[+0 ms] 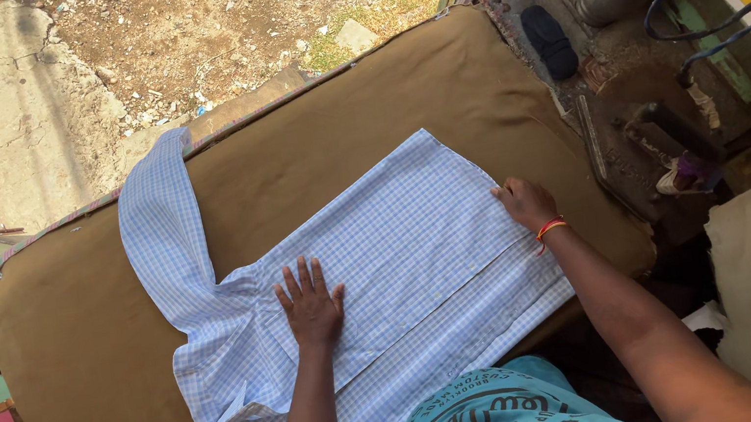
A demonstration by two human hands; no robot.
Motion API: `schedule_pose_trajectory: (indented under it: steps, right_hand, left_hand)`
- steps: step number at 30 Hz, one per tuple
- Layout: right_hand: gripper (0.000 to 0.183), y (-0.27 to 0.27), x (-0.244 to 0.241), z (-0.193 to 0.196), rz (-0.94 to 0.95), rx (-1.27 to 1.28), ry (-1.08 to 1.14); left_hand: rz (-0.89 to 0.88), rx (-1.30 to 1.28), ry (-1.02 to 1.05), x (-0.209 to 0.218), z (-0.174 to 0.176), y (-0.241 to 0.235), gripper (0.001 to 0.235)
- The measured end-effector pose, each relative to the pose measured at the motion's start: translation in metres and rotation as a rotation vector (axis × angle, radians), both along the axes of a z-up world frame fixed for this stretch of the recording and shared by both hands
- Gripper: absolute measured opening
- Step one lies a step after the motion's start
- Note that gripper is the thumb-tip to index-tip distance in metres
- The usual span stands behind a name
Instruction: The person irons a light blue and white checkered shirt on a brown ironing board using a heavy metal iron. They smooth the fabric, press the body and sleeves, and then fold the shirt into a neat rectangle before placing it aside.
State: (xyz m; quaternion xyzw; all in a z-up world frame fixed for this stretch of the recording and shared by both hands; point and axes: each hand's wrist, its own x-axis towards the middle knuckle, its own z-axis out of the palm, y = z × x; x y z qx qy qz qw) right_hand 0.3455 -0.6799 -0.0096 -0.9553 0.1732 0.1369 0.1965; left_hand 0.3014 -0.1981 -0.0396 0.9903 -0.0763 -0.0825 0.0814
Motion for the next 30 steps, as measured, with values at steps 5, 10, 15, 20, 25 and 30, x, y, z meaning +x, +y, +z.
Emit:
schedule_pose_trajectory:
  steps: [5,10,15,20,25,30]
  right_hand:
    - [0.027,0.007,-0.012,-0.014,0.162,-0.296,-0.199]
    - [0.035,0.114,-0.009,0.006,0.278,-0.055,-0.636]
    - [0.061,0.258,-0.073,0.008,0.89,0.274,-0.346]
    - [0.078,0.136,-0.05,-0.021,0.641,-0.16,-0.201]
    - [0.069,0.006,-0.008,-0.013,0.576,-0.32,-0.228]
    - [0.071,-0.001,-0.011,-0.02,0.608,-0.281,-0.26]
  left_hand:
    - [-0.033,-0.003,0.082,-0.077,-0.004,-0.036,0.075]
    - [0.018,-0.057,-0.08,-0.088,-0.014,-0.052,0.08]
    - [0.073,0.044,0.078,-0.087,-0.002,-0.067,0.088]
    - [0.084,0.047,0.068,-0.087,-0.001,-0.071,0.101]
    - [0.108,0.092,0.126,-0.083,0.006,-0.072,0.1]
    - [0.136,0.128,0.187,-0.085,0.019,-0.078,0.1]
